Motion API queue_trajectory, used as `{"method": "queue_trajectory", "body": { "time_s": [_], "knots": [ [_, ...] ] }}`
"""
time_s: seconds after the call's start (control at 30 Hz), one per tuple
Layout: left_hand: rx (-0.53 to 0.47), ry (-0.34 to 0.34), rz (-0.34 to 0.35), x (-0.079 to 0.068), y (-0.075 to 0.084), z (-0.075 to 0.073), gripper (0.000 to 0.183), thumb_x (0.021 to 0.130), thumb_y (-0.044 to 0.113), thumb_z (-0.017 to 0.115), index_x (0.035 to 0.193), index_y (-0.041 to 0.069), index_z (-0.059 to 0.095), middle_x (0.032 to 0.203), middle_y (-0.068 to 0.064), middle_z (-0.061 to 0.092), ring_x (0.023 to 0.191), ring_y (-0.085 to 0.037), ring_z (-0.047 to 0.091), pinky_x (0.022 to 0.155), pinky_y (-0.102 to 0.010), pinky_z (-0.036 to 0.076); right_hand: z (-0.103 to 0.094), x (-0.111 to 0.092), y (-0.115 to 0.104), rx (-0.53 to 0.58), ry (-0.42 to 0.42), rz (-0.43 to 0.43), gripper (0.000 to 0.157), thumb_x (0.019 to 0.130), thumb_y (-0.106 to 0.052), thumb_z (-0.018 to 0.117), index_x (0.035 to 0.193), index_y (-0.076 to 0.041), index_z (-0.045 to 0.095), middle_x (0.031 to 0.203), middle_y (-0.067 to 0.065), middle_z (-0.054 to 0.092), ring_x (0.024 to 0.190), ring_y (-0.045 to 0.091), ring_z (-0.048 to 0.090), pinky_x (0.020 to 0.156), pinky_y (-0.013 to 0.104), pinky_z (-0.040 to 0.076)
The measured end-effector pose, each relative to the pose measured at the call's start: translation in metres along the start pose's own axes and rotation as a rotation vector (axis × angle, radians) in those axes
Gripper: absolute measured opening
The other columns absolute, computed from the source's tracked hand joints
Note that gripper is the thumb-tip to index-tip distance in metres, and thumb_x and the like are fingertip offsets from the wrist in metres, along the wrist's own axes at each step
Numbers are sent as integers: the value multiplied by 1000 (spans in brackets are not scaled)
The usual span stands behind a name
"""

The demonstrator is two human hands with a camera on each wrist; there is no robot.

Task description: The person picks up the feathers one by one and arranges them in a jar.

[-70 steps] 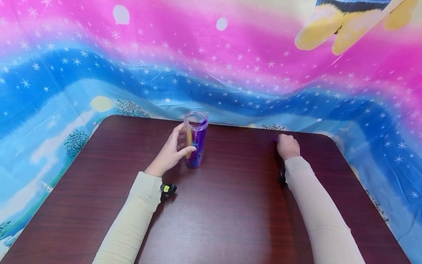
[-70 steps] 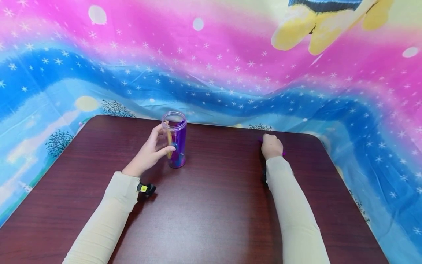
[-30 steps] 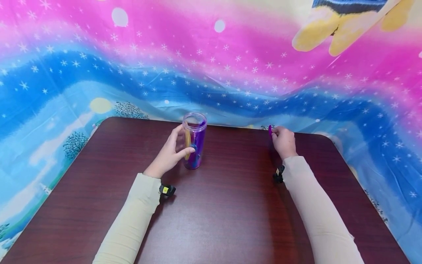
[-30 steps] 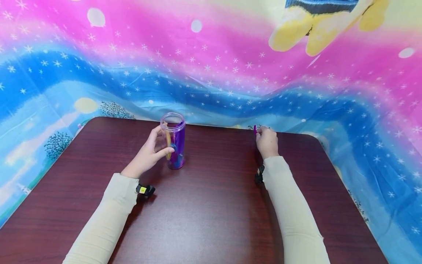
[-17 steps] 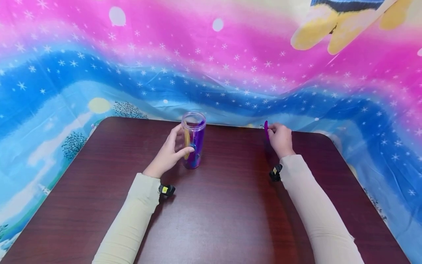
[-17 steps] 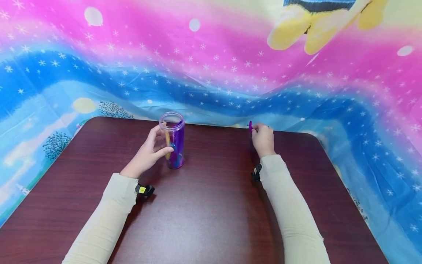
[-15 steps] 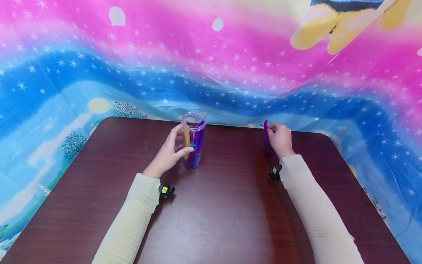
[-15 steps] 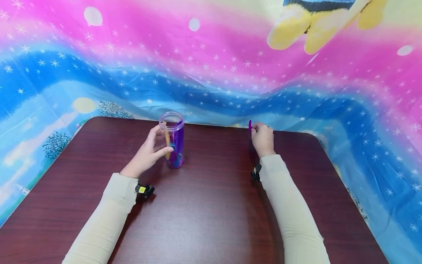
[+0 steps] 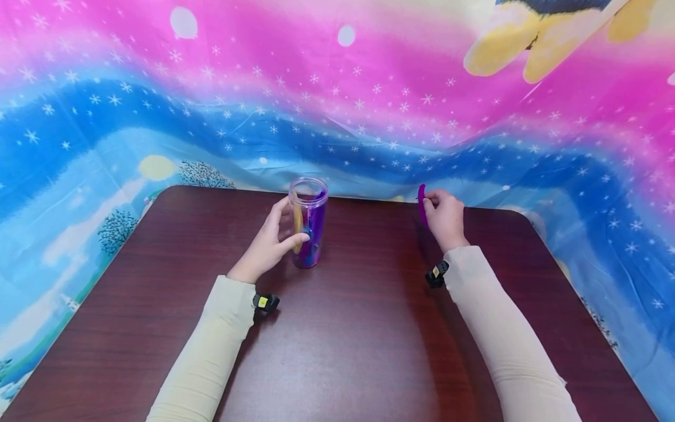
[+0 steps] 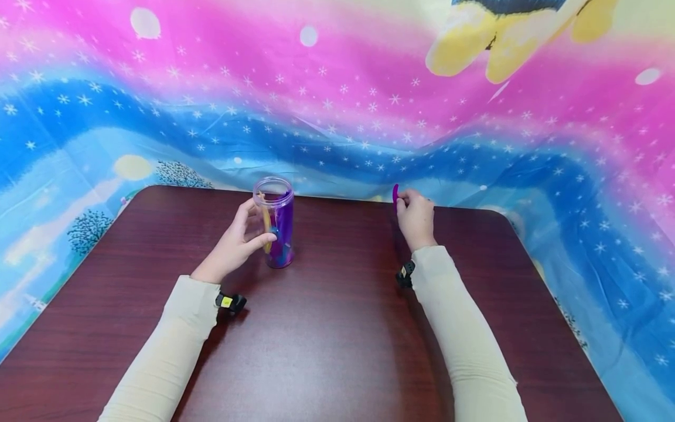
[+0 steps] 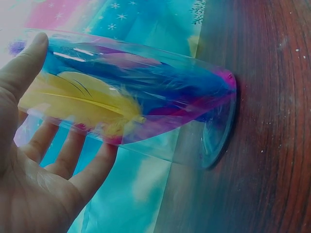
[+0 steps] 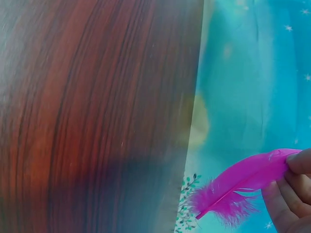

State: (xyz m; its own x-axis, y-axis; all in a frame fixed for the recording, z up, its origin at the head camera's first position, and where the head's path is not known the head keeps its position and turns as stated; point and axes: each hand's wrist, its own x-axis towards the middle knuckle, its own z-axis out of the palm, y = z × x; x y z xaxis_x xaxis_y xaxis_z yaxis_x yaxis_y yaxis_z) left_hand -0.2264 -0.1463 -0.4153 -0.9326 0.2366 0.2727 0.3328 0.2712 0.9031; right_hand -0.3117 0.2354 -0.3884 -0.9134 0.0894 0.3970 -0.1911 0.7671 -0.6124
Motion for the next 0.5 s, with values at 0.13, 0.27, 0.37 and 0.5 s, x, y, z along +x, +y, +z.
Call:
{"method": "queue_trajectory", "body": {
  "time_s": [0.13, 0.27, 0.37, 0.5],
  "knots": [
    [2, 1, 0, 0, 0, 0, 83, 96, 20, 73, 159, 19, 19, 147, -20, 40, 137, -40, 46, 110, -56, 42, 2, 0, -7, 12, 29, -12, 22, 101, -10, 61, 114, 4, 72, 104, 23, 72, 92, 37, 69, 82, 49, 58],
    [-1, 2, 4, 0, 0, 0, 83, 96, 19, 73, 159, 18, 20, 147, -20, 40, 136, -41, 46, 110, -56, 42, 3, -1, -17, 40, 69, -35, 20, 101, -10, 63, 112, 3, 73, 102, 21, 73, 91, 34, 69, 82, 47, 57],
    [-1, 2, 8, 1, -1, -1, 83, 96, 18, 73, 159, 18, 20, 147, -21, 41, 136, -41, 46, 109, -57, 43, 3, -2, -24, 71, 90, -59, 20, 100, -10, 64, 112, 3, 73, 101, 21, 74, 90, 33, 69, 80, 46, 57],
    [5, 0, 3, 1, -2, 0, 82, 96, 18, 73, 159, 18, 21, 147, -20, 41, 136, -40, 46, 109, -56, 43, 4, -4, -33, 101, 106, -88, 19, 100, -9, 64, 112, 3, 73, 101, 20, 74, 89, 32, 69, 80, 45, 57]
  ]
}}
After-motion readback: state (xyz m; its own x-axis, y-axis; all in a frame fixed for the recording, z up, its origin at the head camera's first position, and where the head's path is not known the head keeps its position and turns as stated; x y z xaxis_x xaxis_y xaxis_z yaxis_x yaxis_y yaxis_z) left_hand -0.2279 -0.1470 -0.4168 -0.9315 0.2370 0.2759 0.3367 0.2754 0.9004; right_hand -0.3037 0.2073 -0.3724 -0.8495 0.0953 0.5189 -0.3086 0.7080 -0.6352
